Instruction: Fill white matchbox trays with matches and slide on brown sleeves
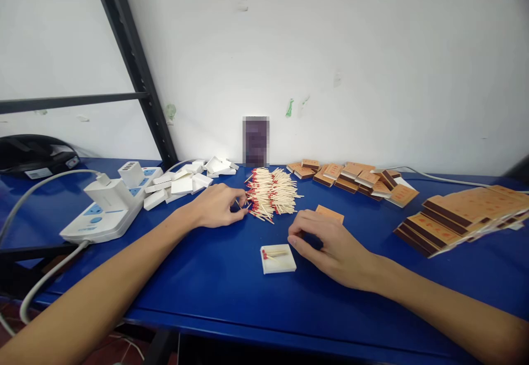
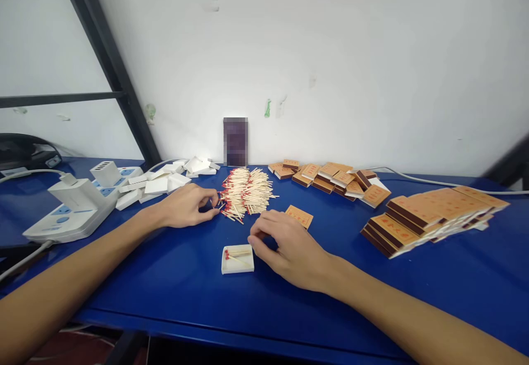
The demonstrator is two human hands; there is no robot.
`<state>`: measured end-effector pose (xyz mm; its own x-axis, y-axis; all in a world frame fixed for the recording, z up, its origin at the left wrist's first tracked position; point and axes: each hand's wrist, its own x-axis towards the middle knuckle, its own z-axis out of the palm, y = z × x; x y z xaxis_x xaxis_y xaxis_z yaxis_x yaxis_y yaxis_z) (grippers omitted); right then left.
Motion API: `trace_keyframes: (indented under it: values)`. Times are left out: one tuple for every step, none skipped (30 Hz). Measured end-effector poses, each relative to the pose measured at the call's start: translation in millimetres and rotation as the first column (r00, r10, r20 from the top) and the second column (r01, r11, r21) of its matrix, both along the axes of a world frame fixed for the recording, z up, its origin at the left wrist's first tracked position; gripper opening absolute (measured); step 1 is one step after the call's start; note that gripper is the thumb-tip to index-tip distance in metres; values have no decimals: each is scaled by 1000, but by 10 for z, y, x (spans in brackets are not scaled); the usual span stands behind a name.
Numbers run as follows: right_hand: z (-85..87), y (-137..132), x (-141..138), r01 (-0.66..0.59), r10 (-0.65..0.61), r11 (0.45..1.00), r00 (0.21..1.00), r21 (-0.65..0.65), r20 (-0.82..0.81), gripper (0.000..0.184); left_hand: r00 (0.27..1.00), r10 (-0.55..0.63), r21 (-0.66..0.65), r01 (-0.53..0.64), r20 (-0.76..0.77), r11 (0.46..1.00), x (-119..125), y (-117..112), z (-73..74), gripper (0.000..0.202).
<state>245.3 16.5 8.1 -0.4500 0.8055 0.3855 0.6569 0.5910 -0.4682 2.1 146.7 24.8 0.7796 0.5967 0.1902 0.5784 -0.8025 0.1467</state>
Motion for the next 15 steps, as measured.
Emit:
trace_keyframes:
  values:
    - [4, -13, 2, -21, 21, 1000, 1000, -13, 7, 15, 999, 4, 13, -4, -33, 1000, -7, 0, 6, 18]
    - [9, -30, 2, -46, 46, 999, 999, -27, 16, 11, 998, 3, 18, -2, -60, 1000, -13, 0, 11, 18]
    - [16, -48, 0, -73, 74, 997, 997, -38, 27, 8, 997, 0, 18, 1, -82, 1000, -16, -1, 15, 16]
    - [24, -66, -5, -100, 102, 994, 994, -50, 39, 11, 995, -3, 14, 4, -98, 1000, -18, -4, 18, 15]
    - [30, -82, -11, -124, 127, 991, 991, -57, 50, 18, 993, -6, 8, 7, -114, 1000, -19, -8, 22, 13]
    - [33, -93, -17, -145, 148, 988, 987, -61, 59, 24, 992, -8, 2, 8, -127, 1000, -20, -15, 30, 13]
    - [32, -98, -24, -158, 161, 986, 985, -59, 62, 28, 990, -9, -3, 8, -140, 1000, -21, -24, 43, 12]
    - [27, -97, -30, -161, 164, 986, 985, -49, 56, 29, 989, -10, -9, 8, -150, 1000, -23, -37, 61, 12]
    - [18, -90, -34, -150, 151, 988, 988, -29, 39, 28, 988, -13, -21, 10, -153, 1000, -25, -54, 87, 11]
    - [6, -77, -36, -126, 126, 992, 992, -3, 10, 26, 989, -21, -44, 15, -146, 999, -29, -73, 117, 11]
    - [-8, -61, -37, -90, 91, 996, 996, 25, -27, 23, 991, -35, -77, 25, -128, 997, -32, -94, 151, 11]
    - [-20, -41, -35, -48, 51, 998, 997, 47, -65, 20, 994, -51, -116, 40, -99, 993, -36, -115, 186, 11]
    - [-32, -20, -32, -7, 13, 998, 995, 64, -97, 18, 996, -67, -152, 56, -64, 987, -39, -134, 217, 12]
    - [-40, 0, -28, 28, -19, 997, 993, 71, -116, 15, 997, -77, -175, 70, -29, 982, -41, -149, 242, 14]
    - [-45, 18, -24, 54, -45, 996, 991, 70, -122, 13, 997, -80, -184, 77, -6, 980, -42, -159, 259, 15]
